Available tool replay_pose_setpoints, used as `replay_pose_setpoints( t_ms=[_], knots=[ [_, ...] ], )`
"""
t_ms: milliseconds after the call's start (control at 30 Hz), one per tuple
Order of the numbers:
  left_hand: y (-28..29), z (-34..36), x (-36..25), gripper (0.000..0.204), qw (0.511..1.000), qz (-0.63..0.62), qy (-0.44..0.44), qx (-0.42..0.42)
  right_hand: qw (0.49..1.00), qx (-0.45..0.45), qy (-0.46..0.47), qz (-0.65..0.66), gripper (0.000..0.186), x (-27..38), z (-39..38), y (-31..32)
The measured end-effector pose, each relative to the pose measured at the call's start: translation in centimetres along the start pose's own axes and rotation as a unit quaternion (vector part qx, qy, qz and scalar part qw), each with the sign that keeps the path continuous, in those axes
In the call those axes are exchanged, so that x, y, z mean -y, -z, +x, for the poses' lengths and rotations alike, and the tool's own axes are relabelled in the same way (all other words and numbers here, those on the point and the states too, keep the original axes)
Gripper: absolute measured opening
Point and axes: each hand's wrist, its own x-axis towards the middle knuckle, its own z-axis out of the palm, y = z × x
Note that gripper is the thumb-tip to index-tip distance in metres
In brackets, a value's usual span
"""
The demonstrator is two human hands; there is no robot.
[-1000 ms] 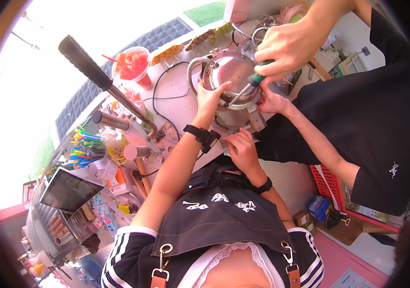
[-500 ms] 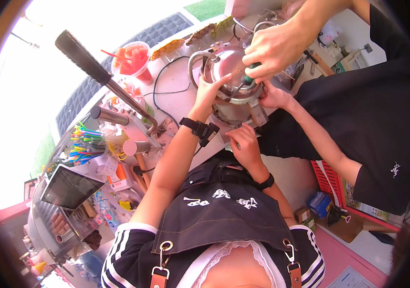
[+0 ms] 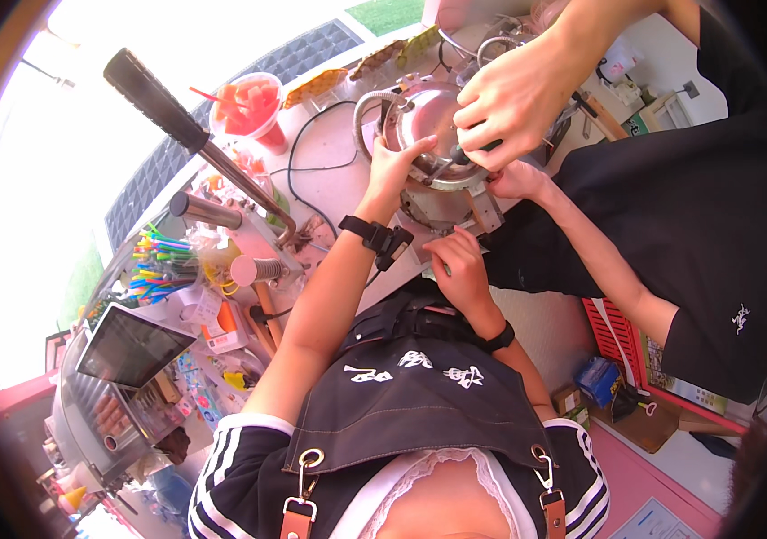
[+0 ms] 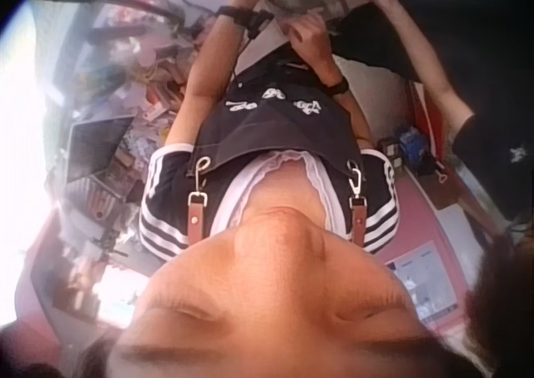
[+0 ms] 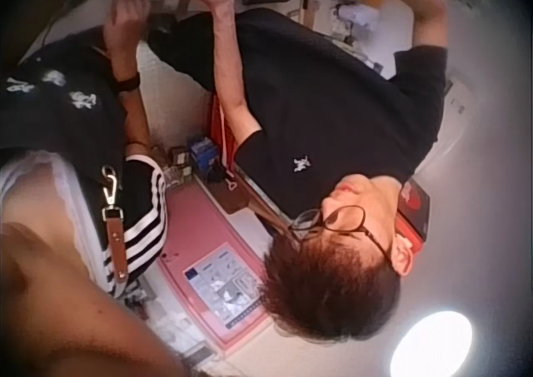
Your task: The person works with another person to disassemble and reassemble a metal machine component by hand, using a screwdriver to remove and replace screws and positioning various metal plates and parts.
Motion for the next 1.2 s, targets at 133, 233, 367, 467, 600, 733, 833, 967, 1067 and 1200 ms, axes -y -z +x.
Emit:
replay_pose_setpoints(
  t_ms=[133,233,367,467,600,733,833,967,1067,1200],
  knots=[
    [0.5,0.8,1.1,0.036,1.0,0.006,-0.002,0.024,1.0,-0.001,0.002,-0.006,0.014,0.0,0.0,-0.1],
    [0.5,1.1,1.3,0.032,1.0,0.003,-0.011,0.006,1.0,0.009,-0.008,0.001,0.015,0.1,0.0,0.0],
    [0.5,0.7,0.2,0.073,0.998,-0.035,0.032,0.043,1.0,0.01,-0.006,0.0,0.015,0.0,-0.1,0.0],
    [0.3,0.3,-0.1,0.077,0.999,-0.023,0.032,0.027,1.0,0.008,-0.006,-0.002,0.015,0.1,0.0,0.0],
    [0.5,0.5,0.4,0.08,0.999,-0.002,0.034,-0.001,1.0,0.013,-0.009,-0.004,0.013,0.3,0.0,0.0],
    [0.6,0.7,0.4,0.082,1.0,-0.003,0.029,0.011,1.0,0.011,-0.014,0.002,0.013,0.4,0.0,0.0],
    [0.3,-0.3,-0.7,0.084,0.998,0.008,0.057,-0.001,1.0,0.011,-0.007,-0.005,0.013,0.3,0.2,0.0],
    [0.4,0.0,-0.5,0.086,0.998,0.007,0.059,0.01,1.0,0.008,-0.002,-0.007,0.013,0.1,0.2,-0.2],
    [0.5,-0.2,-0.8,0.087,0.997,0.013,0.077,0.014,1.0,0.007,0.002,-0.007,0.014,0.2,0.3,-0.2],
    [0.6,0.3,0.1,0.085,0.999,0.019,0.034,-0.004,1.0,0.009,-0.003,-0.005,0.014,0.4,0.4,-0.1]
  ],
)
